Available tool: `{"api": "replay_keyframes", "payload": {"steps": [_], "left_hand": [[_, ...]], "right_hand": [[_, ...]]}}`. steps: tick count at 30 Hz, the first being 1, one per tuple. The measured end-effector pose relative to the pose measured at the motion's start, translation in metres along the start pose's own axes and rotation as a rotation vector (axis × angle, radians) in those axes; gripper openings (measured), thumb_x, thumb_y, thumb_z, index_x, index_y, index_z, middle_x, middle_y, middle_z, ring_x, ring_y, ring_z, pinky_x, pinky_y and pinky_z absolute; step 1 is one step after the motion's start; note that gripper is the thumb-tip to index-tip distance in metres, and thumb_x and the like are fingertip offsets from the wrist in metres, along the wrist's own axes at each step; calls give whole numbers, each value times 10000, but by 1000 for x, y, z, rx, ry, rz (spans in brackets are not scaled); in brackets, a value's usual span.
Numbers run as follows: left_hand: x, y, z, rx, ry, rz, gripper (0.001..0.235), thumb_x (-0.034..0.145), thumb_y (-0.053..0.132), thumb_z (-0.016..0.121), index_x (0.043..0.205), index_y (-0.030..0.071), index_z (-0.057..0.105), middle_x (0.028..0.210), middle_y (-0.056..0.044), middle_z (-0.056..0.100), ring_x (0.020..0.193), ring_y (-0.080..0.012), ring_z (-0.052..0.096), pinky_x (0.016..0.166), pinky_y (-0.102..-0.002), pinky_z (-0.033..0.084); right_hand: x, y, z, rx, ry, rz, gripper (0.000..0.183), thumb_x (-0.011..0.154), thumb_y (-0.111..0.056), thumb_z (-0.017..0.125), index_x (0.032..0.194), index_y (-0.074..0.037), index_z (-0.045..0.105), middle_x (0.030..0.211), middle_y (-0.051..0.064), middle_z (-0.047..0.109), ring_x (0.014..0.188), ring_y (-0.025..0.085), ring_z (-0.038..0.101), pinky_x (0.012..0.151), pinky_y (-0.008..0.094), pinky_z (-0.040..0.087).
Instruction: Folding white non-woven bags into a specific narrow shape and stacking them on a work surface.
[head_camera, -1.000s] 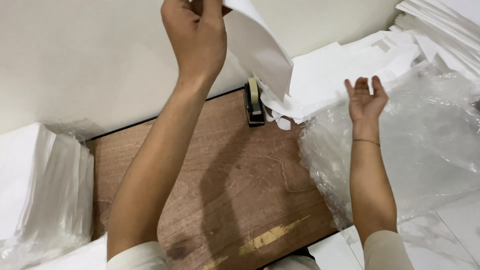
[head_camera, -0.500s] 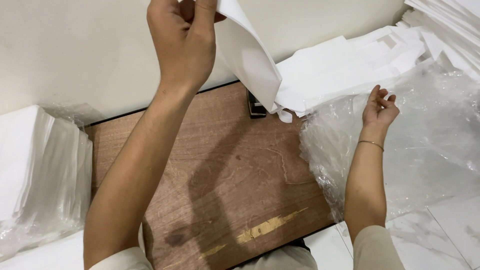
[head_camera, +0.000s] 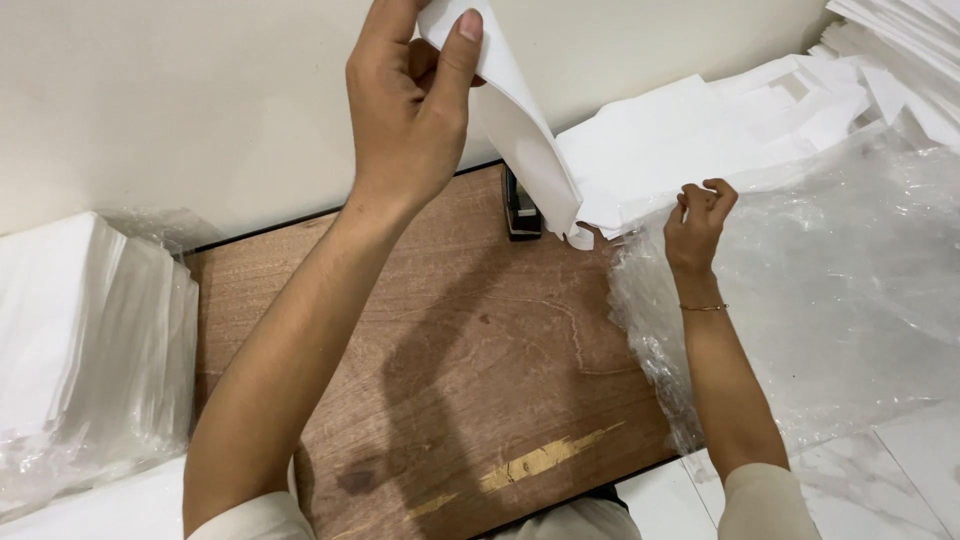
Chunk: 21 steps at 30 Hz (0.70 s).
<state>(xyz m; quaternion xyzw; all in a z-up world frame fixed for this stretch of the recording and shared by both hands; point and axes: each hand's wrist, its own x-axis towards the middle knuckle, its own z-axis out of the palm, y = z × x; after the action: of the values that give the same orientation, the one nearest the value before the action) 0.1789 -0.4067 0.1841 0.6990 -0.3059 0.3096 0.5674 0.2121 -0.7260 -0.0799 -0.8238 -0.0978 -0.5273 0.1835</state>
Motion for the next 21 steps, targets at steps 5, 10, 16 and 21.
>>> {"api": "replay_keyframes", "payload": {"steps": [5, 10, 16, 21], "left_hand": [[-4, 1, -3, -21, -13, -6, 215, 910, 196, 462, 1104, 105, 480, 901, -24, 492, 571, -101, 404, 519, -211, 441], [-8, 1, -7, -52, -31, 6, 215, 914, 195, 458, 1109, 106, 472, 972, -34, 513, 640, -116, 497, 547, -205, 503], [-8, 3, -11, 25, -30, -9, 222, 910, 183, 469, 1116, 103, 483, 978, -19, 530, 580, -91, 414, 524, -191, 385], [-8, 4, -12, 3, -32, 5, 221, 914, 206, 464, 1111, 105, 480, 953, -28, 515, 590, -101, 440, 532, -193, 435]], "right_hand": [[-6, -13, 7, -270, 64, -210, 106, 692, 41, 633, 684, -45, 571, 797, 83, 516, 705, 162, 489, 695, 308, 257], [-2, -39, 0, -417, 107, -408, 143, 663, -81, 638, 587, -142, 533, 670, -3, 529, 586, 113, 449, 699, 274, 191], [-1, -36, 1, -391, 265, -326, 79, 623, -21, 598, 599, -87, 562, 689, 49, 525, 644, 159, 448, 697, 318, 204], [12, -45, -1, 565, 422, 415, 69, 747, 115, 469, 769, 51, 461, 903, 104, 316, 763, 202, 393, 600, 358, 570]]}}
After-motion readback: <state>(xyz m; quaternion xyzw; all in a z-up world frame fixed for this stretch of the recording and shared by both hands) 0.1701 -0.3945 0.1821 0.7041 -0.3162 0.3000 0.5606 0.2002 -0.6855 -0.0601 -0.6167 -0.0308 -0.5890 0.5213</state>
